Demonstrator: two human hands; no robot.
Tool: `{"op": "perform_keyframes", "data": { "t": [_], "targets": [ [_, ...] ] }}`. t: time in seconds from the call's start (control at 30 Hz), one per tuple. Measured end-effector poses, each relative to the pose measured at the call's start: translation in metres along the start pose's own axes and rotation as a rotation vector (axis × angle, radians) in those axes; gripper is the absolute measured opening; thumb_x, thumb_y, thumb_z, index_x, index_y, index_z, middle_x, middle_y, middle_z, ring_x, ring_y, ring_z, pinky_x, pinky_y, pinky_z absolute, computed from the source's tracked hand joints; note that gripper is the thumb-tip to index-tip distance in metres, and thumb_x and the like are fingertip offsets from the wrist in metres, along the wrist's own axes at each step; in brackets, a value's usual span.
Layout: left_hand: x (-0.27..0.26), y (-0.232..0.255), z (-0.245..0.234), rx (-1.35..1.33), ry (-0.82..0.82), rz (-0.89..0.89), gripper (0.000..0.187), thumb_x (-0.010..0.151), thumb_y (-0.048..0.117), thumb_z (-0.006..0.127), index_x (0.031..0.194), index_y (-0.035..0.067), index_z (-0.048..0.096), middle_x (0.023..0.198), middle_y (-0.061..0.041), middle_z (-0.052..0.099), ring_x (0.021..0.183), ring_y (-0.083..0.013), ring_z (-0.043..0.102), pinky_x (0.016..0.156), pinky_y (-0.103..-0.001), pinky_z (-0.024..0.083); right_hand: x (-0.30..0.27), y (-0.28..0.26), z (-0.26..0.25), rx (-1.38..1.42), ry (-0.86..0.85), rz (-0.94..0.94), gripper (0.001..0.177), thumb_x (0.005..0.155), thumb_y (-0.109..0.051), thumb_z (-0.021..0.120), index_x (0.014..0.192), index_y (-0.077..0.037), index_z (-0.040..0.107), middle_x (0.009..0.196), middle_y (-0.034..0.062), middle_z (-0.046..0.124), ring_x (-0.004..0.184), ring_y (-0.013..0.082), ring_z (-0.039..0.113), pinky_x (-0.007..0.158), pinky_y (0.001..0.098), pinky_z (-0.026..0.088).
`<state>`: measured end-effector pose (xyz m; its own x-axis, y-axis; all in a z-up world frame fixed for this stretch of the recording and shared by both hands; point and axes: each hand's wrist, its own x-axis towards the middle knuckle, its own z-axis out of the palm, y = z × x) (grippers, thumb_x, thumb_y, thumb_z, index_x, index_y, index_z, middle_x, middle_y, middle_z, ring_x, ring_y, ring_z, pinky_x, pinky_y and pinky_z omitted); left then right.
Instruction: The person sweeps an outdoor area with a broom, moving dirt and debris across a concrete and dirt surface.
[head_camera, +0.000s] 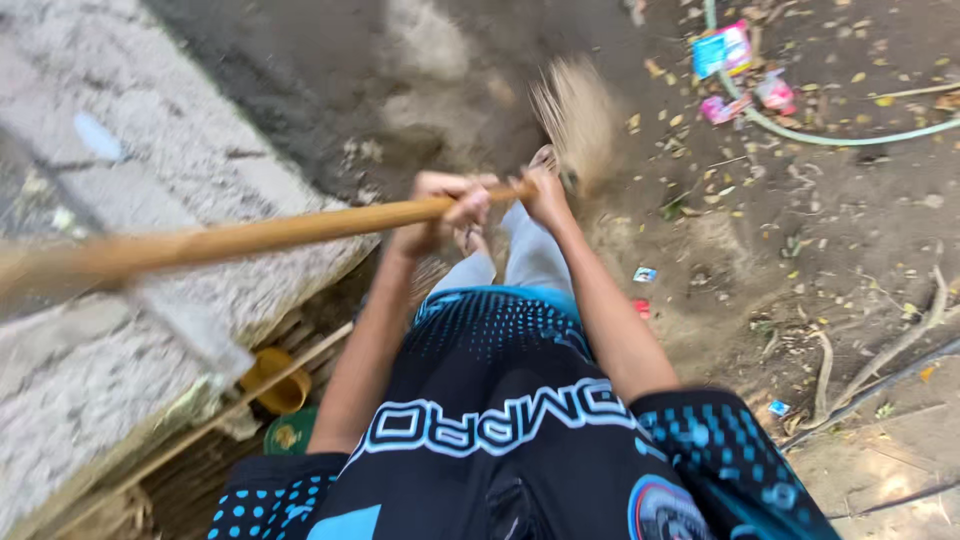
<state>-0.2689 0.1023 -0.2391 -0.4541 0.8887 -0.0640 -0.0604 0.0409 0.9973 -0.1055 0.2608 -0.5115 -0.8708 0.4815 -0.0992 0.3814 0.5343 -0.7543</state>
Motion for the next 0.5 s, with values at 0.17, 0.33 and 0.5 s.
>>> {"op": "perform_keyframes", "data": {
  "t": [0.17, 0.33, 0.5],
  "targets": [
    [0.068, -0.08, 0.008, -0.253, -0.052, -0.147, 0.032, 0.106, 0.015, 0.06, 0.079, -0.001, 0.07, 0.08, -0.005, 0.071, 0.071, -0.0121, 0.059, 0.074, -0.031, 0.055, -0.031, 0.075, -0.061, -0.107, -0.065, 0.267, 0.012, 0.08, -0.01, 0.067, 0.091, -0.01, 0.073, 0.097, 0.0214, 0.072, 0.095, 0.0442, 0.068, 0.082, 0.0525, 0.054],
    [0.155, -0.013, 0.022, -0.409, -0.016, -0.077, 0.04, 0.114, 0.017, 0.055, 0.075, 0.007, 0.056, 0.073, -0.003, 0.062, 0.078, -0.0149, 0.065, 0.09, -0.034, 0.06, 0.024, 0.026, -0.169, -0.163, -0.11, 0.37, 0.018, 0.078, -0.011, 0.069, 0.095, -0.015, 0.076, 0.093, 0.0196, 0.072, 0.091, 0.0433, 0.068, 0.077, 0.0537, 0.054],
    [0.163, 0.144, 0.032, 0.066, -0.05, 0.15, 0.031, 0.109, 0.012, 0.056, 0.082, -0.003, 0.063, 0.079, -0.005, 0.062, 0.07, -0.0139, 0.056, 0.102, -0.037, 0.058, 0.118, -0.054, -0.223, -0.003, -0.014, 0.174, 0.031, 0.098, -0.038, 0.067, 0.086, -0.011, 0.072, 0.088, 0.0176, 0.07, 0.085, 0.0431, 0.065, 0.07, 0.0528, 0.05]
  ]
}}
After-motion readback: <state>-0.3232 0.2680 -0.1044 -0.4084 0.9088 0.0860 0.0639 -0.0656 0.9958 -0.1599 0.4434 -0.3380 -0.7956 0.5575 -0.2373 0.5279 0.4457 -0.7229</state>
